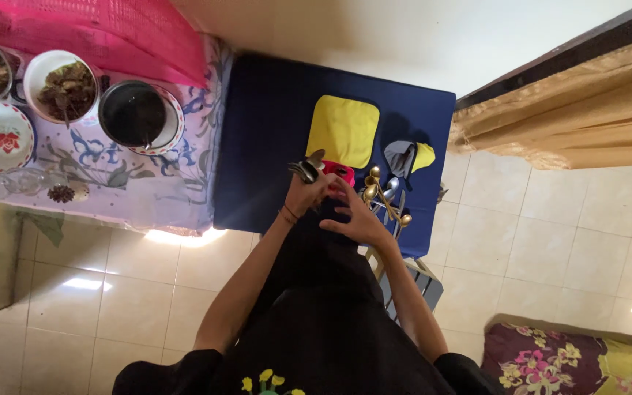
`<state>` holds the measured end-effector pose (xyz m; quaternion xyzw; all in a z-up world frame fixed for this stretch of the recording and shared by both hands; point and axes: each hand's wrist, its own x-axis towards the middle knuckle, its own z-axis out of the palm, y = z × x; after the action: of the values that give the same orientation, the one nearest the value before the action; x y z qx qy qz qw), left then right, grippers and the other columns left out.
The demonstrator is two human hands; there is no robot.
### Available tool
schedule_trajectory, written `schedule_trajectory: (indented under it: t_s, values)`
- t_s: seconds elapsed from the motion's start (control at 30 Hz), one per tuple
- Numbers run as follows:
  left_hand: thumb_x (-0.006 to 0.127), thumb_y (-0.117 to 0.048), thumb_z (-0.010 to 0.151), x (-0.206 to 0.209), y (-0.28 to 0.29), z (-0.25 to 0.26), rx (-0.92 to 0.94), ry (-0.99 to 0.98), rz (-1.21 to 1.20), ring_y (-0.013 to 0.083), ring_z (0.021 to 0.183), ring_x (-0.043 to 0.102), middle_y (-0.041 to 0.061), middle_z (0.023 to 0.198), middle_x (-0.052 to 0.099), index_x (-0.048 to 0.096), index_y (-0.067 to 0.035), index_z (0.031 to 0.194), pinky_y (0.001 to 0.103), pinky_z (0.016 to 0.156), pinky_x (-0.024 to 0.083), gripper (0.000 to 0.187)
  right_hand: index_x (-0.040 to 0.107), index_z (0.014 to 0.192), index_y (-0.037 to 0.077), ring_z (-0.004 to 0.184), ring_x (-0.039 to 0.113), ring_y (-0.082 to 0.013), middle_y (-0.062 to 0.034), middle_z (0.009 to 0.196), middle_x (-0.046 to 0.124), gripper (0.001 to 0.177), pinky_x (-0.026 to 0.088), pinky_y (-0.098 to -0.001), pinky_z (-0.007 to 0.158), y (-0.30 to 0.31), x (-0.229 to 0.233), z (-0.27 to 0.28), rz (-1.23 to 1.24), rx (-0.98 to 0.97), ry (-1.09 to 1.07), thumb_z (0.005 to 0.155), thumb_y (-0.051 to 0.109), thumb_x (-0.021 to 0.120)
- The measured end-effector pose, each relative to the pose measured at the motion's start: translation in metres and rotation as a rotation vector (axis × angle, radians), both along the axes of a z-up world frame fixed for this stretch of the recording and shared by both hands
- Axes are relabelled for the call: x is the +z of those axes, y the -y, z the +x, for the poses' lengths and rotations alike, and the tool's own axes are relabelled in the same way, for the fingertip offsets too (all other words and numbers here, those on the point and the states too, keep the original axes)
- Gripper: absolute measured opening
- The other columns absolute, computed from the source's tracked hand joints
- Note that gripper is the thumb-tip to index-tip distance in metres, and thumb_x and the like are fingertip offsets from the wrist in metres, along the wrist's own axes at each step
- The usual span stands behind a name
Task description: Cleaning metal spoons with a cloth and placing them into a container.
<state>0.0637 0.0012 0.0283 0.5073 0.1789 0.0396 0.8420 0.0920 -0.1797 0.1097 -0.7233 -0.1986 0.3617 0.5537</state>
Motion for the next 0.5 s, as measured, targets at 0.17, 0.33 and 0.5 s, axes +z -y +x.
schedule_trajectory:
  t_s: [0.17, 0.33, 0.5]
  values:
    - [0.077, -0.012, 0.094, -0.031, 0.012, 0.003, -0.045, 0.253, 0.514, 0.0154, 0.100, 0.067, 0.008, 0.114, 0.070, 0.060, -0.005, 0.131, 0.030, 0.085, 0.056, 0.042, 0.032, 0.154, 0.002, 0.131, 0.058, -0.0306, -0.0214, 0.144, 0.054, 0.088, 0.048, -0.0393, 0.107, -0.020, -0.006, 0.010, 0.053, 0.069, 0.242, 0.082, 0.018, 0.081]
    - [0.078, -0.029, 0.087, 0.025, 0.023, 0.016, -0.023, 0.340, 1.070, 0.0256, 0.105, 0.071, 0.014, 0.114, 0.073, 0.064, -0.013, 0.122, 0.038, 0.093, 0.056, 0.042, 0.055, 0.129, 0.002, 0.102, 0.071, -0.0292, -0.0185, 0.109, 0.071, 0.047, 0.055, -0.0409, 0.090, -0.022, -0.042, 0.006, -0.389, 0.085, 0.131, 0.086, 0.013, 0.072]
    - [0.084, -0.041, 0.086, 0.054, 0.015, 0.034, -0.046, 0.188, 0.870, 0.0230, 0.105, 0.067, 0.006, 0.115, 0.073, 0.068, -0.013, 0.125, 0.037, 0.097, 0.049, 0.051, 0.055, 0.122, -0.004, 0.105, 0.062, -0.0271, -0.0167, 0.113, 0.064, 0.034, 0.050, -0.0408, 0.089, -0.025, -0.083, 0.026, 0.269, -0.102, 0.311, 0.089, -0.003, 0.055]
